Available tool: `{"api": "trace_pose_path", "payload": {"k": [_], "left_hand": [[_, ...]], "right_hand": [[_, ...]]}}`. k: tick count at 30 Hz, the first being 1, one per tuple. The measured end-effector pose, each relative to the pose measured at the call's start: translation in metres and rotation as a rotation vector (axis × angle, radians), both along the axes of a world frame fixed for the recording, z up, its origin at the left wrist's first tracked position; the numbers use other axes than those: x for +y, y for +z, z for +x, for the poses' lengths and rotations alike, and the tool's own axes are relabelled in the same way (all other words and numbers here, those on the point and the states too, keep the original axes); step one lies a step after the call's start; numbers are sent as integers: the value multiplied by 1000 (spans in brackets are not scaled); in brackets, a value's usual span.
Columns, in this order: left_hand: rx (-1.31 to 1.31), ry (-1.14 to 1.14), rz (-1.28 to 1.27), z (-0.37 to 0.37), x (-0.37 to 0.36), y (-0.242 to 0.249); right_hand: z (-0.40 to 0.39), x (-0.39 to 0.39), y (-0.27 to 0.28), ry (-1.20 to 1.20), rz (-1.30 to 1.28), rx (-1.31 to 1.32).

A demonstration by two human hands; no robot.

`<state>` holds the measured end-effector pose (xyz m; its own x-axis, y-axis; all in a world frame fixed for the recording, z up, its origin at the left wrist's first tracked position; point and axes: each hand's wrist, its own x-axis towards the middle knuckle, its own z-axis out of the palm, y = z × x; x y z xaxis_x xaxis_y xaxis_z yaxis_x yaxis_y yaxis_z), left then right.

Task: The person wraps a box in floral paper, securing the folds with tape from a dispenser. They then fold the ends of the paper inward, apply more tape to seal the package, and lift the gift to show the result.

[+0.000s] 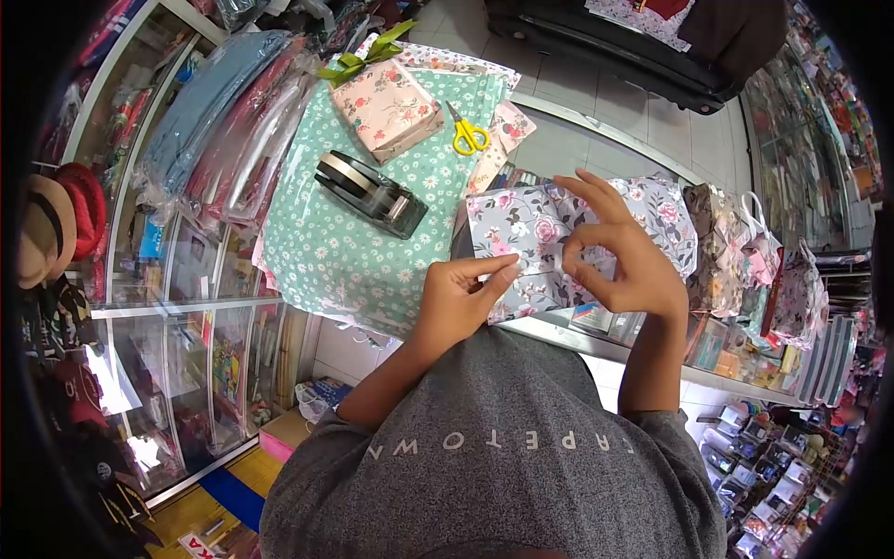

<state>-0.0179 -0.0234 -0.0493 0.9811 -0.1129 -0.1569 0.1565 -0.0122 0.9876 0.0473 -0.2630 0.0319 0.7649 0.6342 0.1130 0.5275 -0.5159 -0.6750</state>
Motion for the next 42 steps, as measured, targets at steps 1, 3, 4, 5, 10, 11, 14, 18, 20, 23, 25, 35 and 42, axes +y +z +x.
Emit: {"api": "trace_pose_path", "payload": {"k": [1,3,4,5,10,11,14,18,20,23,25,35,42], "left_hand": [[0,0,0,0,0,-2],[29,0,40,0,-1,-1],[27,0,40,0,-1,-2],[45,2,31,0,-1,-3],[70,7,-23,0,-1,-6],[69,6,-35,0,-2,-6],[30,29,-63,-2,-4,-10],[-4,41,-55,-2,-2,-16],[-9,42,-67,-2,-3,-17],[21,23,-54,-1,-1,-13],[58,0,-29,-1,0,-9],[8,60,-87,-2,-5,-10],[2,63,-88,-1,-5,-12]], "right_hand": [[2,1,-1,0,0,0],[8,3,-4,79,30,54],[9,3,-6,78,30,53],[10,4,-7,99,35,53],[17,9,-16,152,33,67],[18,10,-15,172,21,64],[20,15,-15,206,17,54],[24,17,-16,263,-22,72],[26,17,-17,298,0,76],[26,18,-18,337,13,55],[26,20,-18,338,5,32],[26,26,-21,269,-109,-12],[27,31,-19,271,-133,-23]]}}
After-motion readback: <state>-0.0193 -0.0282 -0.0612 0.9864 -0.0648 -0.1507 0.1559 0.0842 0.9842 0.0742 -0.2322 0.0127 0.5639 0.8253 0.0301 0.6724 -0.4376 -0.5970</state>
